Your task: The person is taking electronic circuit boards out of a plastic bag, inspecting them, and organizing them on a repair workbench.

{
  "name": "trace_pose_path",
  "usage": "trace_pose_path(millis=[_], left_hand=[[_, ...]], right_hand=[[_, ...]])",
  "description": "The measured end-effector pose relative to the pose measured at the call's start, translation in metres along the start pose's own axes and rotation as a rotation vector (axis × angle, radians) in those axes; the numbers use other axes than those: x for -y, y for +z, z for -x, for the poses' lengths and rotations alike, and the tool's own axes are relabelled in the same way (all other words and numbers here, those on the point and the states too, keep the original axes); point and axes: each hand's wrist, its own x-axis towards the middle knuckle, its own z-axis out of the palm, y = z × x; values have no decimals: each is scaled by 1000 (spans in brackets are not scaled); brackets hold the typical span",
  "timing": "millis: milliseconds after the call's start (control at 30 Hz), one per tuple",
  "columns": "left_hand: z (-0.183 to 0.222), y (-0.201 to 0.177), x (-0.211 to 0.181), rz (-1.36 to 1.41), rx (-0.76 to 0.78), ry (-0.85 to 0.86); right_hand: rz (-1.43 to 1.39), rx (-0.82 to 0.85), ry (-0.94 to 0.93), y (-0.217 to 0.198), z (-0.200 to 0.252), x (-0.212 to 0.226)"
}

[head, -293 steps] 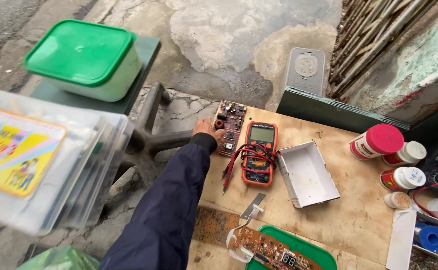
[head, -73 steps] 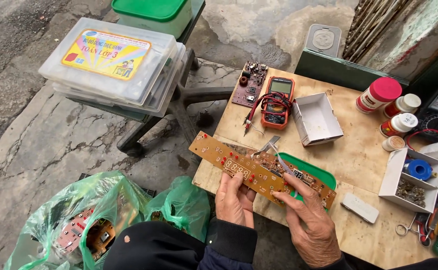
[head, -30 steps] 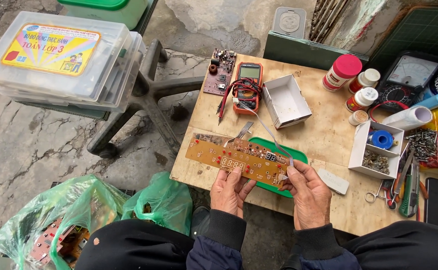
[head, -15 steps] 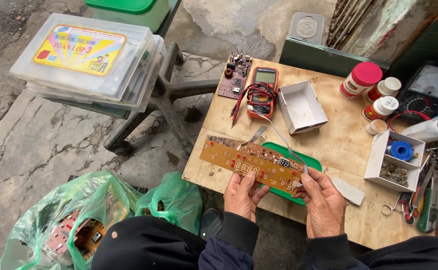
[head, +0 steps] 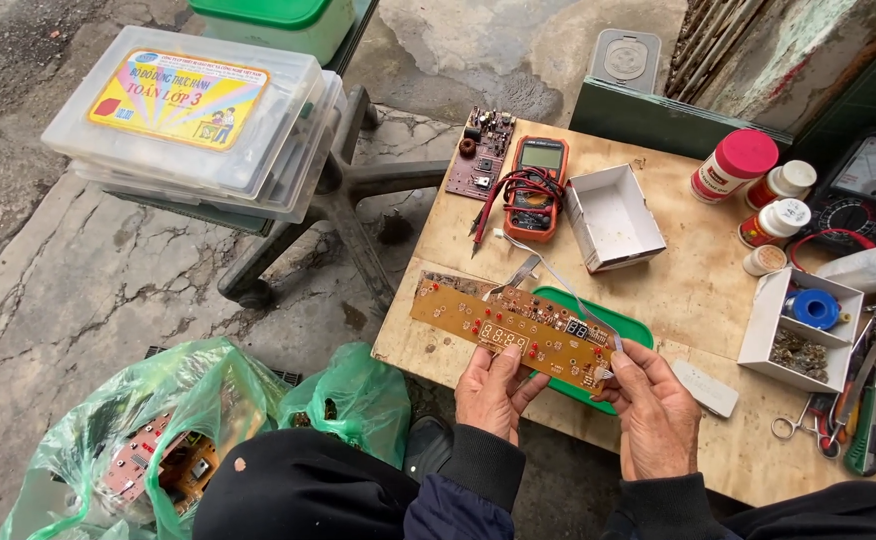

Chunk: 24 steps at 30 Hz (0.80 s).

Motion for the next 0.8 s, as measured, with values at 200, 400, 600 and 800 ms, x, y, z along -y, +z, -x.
trace_pose_path(millis=[200,400,600,800], left_hand=[[-4,-5,5,-11,-1,-8],[-4,-6,5,-16,14,-13],[-1,-3,2,-14,19,-13],[-1,-3,4,29,27,-10]], right_hand=[[3,-6,14,0,0,1],[17,-12,18,0,0,0],[12,-12,18,-1,-1,-1],[4,-16,4,-1,-2,-2]])
